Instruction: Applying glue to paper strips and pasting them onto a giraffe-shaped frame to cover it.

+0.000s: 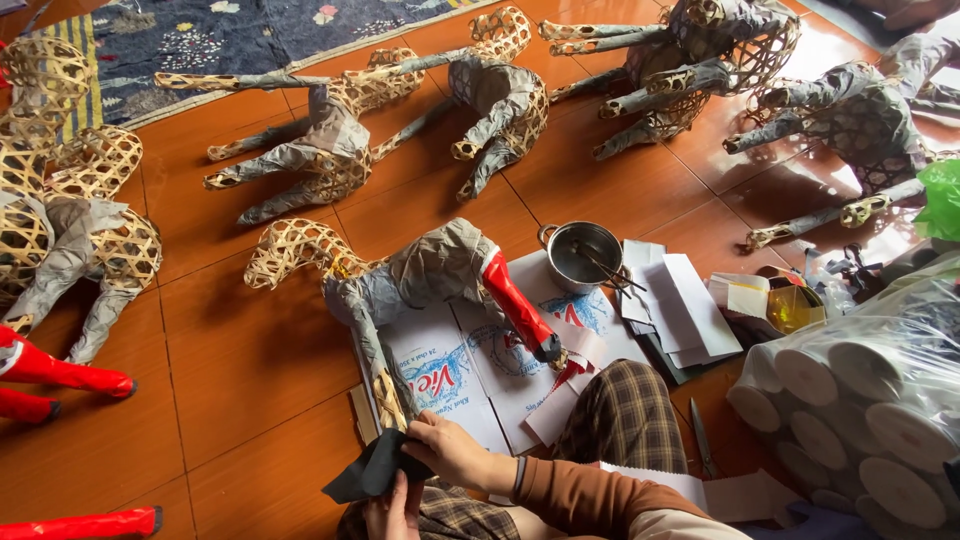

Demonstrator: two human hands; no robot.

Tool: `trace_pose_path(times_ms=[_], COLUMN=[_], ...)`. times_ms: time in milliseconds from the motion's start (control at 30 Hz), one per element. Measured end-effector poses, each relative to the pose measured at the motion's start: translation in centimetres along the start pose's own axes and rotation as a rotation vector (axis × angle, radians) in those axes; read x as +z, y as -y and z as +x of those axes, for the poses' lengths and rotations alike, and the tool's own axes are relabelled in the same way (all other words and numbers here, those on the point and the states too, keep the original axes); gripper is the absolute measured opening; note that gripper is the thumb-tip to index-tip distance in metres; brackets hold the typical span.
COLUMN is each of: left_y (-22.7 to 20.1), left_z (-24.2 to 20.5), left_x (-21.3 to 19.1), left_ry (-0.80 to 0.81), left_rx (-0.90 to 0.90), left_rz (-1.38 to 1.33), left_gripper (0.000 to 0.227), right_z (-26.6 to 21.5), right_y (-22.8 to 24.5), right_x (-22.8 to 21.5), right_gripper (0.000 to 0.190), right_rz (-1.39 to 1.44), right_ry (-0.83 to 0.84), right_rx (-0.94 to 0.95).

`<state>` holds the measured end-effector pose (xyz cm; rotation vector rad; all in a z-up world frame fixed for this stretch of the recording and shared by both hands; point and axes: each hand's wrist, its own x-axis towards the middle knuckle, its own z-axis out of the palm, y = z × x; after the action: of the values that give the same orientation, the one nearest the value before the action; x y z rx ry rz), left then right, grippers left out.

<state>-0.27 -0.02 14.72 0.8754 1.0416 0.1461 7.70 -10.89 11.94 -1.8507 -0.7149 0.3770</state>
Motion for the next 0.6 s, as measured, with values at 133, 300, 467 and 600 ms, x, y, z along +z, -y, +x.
trace_pose_path(times_ms=[133,300,467,600], left_y=[-0.4,-0.8,-2.1,-3.1], left_z=[-0.4,-0.3,0.3,0.1], left_x=[0.3,0.7,1.5,2.4], left_ry=[-0.001,-0.041,-0.013,0.028], left_rx=[0.006,-0.033,-0.031,0.01], left_rz=[-0.017,0.064,0.142,0.12], left_gripper=[0.057,0.047,0.052,0.053], right_z=[0.2,0.7,1.0,1.4], right_y=[-0.4,-1.0,0.7,0.7], right_x=[0.4,0.9,-0.1,-0.3], right_gripper=[0.019,0.024,0.012,0.02], right_rz=[0.012,0.005,0.065,0.066], right_ry=[0.0,-0.068,-0.057,-0.065], right_rx=[-0.027,-0.002,0.143,0.152])
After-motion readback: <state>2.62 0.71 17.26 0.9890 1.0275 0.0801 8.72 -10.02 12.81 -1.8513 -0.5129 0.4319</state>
